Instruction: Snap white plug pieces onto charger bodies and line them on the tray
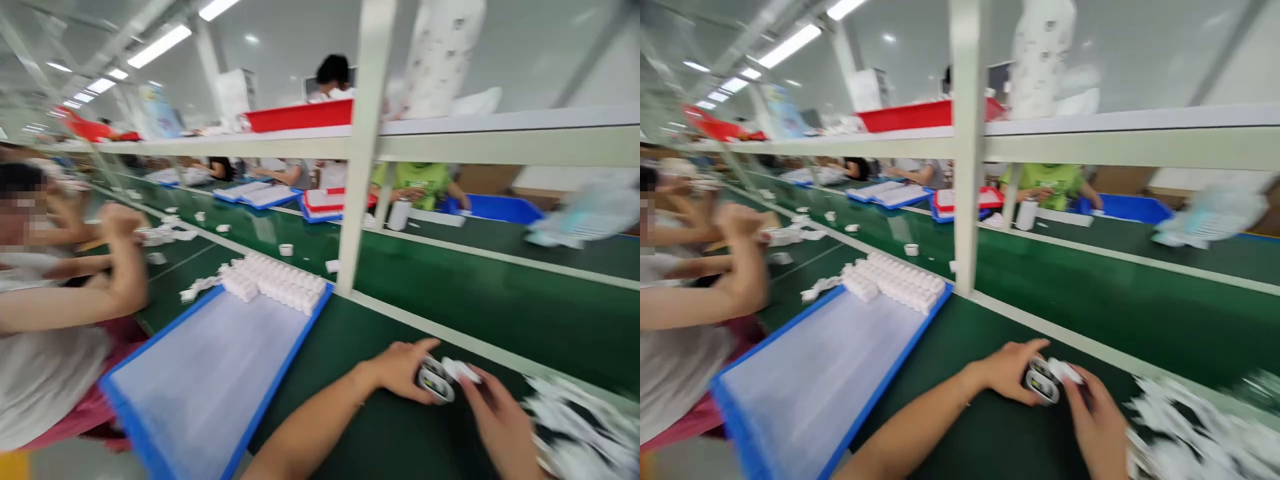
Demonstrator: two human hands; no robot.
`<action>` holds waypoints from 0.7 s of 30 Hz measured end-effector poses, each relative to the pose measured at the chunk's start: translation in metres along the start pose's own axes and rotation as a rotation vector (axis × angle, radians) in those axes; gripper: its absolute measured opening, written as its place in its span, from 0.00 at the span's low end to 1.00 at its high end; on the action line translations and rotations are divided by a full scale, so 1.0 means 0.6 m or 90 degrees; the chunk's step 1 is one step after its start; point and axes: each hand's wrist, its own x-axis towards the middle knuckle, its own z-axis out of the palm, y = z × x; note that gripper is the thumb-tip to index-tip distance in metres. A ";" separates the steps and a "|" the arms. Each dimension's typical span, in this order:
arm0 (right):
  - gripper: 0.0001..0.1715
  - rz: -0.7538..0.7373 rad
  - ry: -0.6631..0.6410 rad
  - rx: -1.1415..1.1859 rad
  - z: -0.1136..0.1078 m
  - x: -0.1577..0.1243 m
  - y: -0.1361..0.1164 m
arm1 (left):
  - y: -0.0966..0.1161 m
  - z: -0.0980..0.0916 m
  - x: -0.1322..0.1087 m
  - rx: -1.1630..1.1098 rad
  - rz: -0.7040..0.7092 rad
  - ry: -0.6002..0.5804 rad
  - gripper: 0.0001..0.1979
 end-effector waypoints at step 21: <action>0.10 -0.115 -0.176 -0.009 0.015 0.023 -0.072 | -0.001 0.000 0.001 -0.064 -0.093 0.012 0.50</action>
